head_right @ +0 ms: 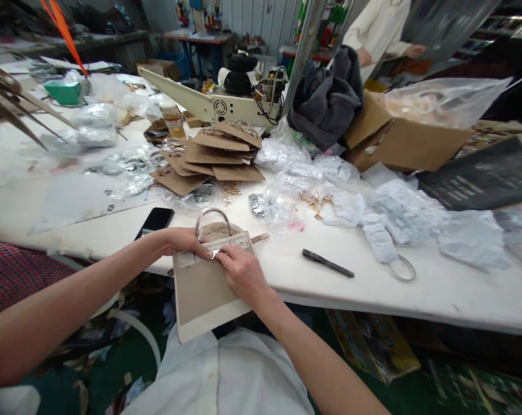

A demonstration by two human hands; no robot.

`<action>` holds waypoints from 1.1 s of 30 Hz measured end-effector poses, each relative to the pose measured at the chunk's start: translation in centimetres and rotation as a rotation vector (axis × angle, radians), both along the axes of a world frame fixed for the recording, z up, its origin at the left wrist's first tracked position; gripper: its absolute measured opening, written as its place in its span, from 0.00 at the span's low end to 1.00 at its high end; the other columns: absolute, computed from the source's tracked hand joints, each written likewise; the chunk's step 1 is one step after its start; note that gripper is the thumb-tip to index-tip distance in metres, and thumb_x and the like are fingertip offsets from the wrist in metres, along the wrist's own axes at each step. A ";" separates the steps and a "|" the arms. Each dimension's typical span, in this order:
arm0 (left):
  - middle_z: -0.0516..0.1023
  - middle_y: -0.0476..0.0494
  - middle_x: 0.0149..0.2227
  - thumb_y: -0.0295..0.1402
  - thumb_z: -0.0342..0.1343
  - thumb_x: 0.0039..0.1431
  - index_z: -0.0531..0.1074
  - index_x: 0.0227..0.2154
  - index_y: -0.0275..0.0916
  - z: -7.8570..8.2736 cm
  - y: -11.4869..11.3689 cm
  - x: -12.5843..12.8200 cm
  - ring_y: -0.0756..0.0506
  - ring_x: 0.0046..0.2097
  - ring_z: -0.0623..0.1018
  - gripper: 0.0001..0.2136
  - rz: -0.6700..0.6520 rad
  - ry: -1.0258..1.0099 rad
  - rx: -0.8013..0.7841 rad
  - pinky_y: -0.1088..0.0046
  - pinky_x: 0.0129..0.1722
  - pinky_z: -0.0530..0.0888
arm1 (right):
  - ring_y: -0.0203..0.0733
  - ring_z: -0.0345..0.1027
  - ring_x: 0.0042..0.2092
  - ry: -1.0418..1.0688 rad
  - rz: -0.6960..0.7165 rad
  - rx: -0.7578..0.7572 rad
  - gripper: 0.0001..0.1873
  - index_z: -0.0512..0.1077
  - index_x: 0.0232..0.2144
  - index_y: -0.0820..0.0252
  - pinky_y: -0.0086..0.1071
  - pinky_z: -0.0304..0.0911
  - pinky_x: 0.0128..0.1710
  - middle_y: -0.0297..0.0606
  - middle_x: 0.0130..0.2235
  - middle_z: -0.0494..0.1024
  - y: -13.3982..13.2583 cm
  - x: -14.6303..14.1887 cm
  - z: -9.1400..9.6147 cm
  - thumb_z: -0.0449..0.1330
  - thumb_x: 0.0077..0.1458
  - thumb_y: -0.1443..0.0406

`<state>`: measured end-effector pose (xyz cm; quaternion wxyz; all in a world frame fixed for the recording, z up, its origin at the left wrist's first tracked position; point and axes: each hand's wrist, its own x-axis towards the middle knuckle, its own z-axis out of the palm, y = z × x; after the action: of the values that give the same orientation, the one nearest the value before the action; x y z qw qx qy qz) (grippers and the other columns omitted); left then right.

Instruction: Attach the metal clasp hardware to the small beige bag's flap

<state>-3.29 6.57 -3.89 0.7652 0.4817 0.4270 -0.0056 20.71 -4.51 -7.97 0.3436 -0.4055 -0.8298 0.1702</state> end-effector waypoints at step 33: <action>0.88 0.38 0.39 0.36 0.81 0.37 0.83 0.42 0.39 1.3 -2.2 1.8 0.36 0.36 0.86 0.25 0.187 0.195 -0.143 0.68 0.33 0.83 | 0.35 0.64 0.29 1.048 -0.035 -0.325 0.12 0.75 0.44 0.55 0.31 0.67 0.29 0.34 0.37 0.72 0.9 7.8 6.7 0.70 0.72 0.55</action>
<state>-1.46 4.35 -2.62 0.7495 0.3814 0.5409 -0.0113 28.54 -3.60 -1.28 0.6466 -0.3281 -0.5038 0.4696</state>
